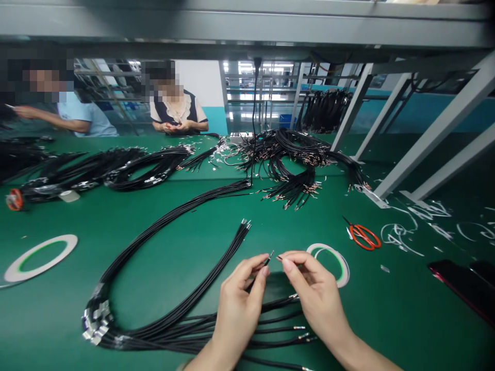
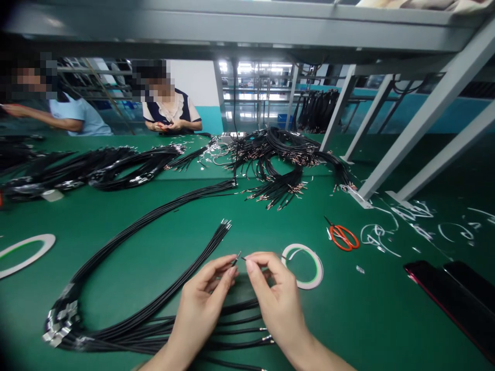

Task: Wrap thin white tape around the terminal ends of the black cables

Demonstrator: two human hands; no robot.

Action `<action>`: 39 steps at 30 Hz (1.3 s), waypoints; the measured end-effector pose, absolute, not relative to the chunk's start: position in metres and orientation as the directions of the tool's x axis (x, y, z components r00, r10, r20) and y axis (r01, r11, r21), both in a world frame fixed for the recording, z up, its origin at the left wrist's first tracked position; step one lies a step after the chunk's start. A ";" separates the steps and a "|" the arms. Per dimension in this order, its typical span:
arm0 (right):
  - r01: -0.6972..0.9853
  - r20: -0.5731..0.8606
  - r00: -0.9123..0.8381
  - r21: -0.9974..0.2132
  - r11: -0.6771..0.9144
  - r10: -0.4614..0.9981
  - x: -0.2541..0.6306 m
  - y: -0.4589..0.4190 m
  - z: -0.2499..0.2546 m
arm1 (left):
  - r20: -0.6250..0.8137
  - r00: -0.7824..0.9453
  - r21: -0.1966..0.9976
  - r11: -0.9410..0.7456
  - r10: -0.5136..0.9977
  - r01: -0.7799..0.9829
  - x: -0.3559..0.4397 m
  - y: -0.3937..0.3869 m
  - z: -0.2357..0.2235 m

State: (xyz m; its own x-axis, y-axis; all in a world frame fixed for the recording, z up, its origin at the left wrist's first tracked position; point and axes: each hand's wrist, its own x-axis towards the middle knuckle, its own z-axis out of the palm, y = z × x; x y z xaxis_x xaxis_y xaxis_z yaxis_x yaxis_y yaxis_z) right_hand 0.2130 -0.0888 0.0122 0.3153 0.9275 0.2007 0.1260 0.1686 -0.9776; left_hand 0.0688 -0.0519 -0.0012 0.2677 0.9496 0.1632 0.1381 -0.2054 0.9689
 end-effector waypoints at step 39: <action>-0.108 0.071 0.297 -0.988 0.107 0.952 0.204 -0.083 0.004 | 0.446 0.277 0.795 -0.519 0.851 0.314 0.074 -0.055 0.007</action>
State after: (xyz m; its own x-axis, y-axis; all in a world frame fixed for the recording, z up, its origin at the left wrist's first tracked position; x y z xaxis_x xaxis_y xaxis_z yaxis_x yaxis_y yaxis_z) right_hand 0.2045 -0.0826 0.0037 0.2968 0.9523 0.0709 -0.1080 0.1072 -0.9884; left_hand 0.0741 -0.0554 0.0068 0.2774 0.8510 0.4459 0.3140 -0.5189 0.7951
